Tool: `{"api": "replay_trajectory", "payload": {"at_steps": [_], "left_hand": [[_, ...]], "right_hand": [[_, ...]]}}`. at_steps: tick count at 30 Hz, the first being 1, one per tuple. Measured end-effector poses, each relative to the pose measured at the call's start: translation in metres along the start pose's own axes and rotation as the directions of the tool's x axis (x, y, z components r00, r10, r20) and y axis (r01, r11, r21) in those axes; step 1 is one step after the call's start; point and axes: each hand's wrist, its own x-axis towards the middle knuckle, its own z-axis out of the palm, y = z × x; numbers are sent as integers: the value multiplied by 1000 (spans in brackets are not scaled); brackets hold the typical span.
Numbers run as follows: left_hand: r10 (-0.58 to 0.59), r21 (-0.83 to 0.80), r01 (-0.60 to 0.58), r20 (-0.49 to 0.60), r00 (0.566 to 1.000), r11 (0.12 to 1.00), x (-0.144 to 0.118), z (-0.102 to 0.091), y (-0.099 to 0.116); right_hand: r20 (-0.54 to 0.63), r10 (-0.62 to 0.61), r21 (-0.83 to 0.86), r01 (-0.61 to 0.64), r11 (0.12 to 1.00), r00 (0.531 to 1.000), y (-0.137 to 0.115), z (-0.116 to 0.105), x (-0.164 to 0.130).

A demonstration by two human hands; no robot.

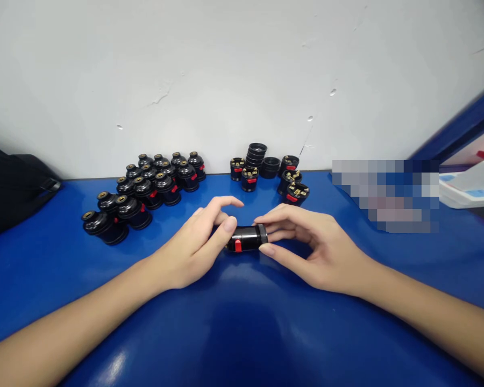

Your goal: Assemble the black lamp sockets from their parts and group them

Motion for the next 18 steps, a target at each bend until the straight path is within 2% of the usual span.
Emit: {"api": "replay_trajectory", "payload": {"at_steps": [2, 5, 7, 10, 15, 18], "left_hand": [[-38, 8, 38, 24, 999, 999, 2, -1, 2], [-9, -46, 11, 40, 999, 999, 2, 1, 1], [38, -69, -36, 18, 999, 997, 1, 3, -2], [144, -20, -145, -60, 988, 989, -1, 4, -6], [385, 170, -359, -155, 910, 918, 0, 5, -10], [458, 289, -402, -160, 875, 869, 1, 5, -10]], "right_hand": [[4, -11, -6, 11, 1000, 1000, 0, 0, 0], [10, -16, -7, 16, 1000, 1000, 0, 0, 0], [5, -10, -7, 10, 1000, 1000, 0, 0, 0], [-6, 7, -3, -7, 1000, 1000, 1, 0, 0], [-25, 27, -4, -28, 1000, 999, 1, -1, 0], [-33, 36, 0, -36, 999, 999, 1, -1, 0]]}}
